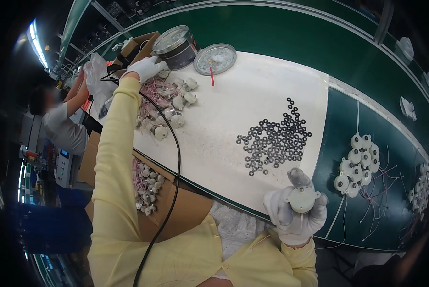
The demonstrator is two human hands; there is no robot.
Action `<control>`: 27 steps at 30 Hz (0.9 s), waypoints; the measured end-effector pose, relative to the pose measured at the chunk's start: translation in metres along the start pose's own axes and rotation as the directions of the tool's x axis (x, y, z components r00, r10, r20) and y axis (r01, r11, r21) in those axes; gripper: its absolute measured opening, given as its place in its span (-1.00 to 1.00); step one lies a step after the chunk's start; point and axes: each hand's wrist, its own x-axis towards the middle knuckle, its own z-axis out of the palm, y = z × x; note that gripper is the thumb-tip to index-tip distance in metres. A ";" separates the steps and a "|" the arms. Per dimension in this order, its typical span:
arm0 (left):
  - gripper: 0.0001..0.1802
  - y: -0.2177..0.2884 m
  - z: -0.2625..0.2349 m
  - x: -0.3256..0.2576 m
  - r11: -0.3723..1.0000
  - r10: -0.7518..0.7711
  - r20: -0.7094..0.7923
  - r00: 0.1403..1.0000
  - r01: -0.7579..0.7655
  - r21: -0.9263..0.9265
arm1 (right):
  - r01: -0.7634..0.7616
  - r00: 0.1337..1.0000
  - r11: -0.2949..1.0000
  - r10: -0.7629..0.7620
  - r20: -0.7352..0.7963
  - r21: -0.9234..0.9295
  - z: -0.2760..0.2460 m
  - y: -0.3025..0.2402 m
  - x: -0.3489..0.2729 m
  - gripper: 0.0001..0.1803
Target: The person assembles small white cylindrical electronic components by inserting black washers into their central holes. They pick up a component, place a washer, and set the assembled unit aside on the table. The process is repeated continuously throughout the clip.
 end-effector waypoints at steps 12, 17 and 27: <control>-0.13 0.036 0.008 -0.010 0.938 0.163 0.173 0.971 -0.098 -0.333 | 0.041 0.998 0.997 -0.037 0.057 -0.072 -0.004 0.002 0.003 -0.34; -0.22 0.062 -0.002 -0.043 0.911 0.293 0.059 0.954 -0.260 -0.318 | 0.031 0.992 0.992 -0.016 0.125 -0.123 -0.005 -0.001 0.005 -0.37; -0.54 0.068 -0.018 -0.129 0.782 0.465 -0.387 0.797 -0.574 -0.242 | 0.002 0.986 0.987 0.024 0.164 -0.160 -0.009 -0.003 0.007 -0.30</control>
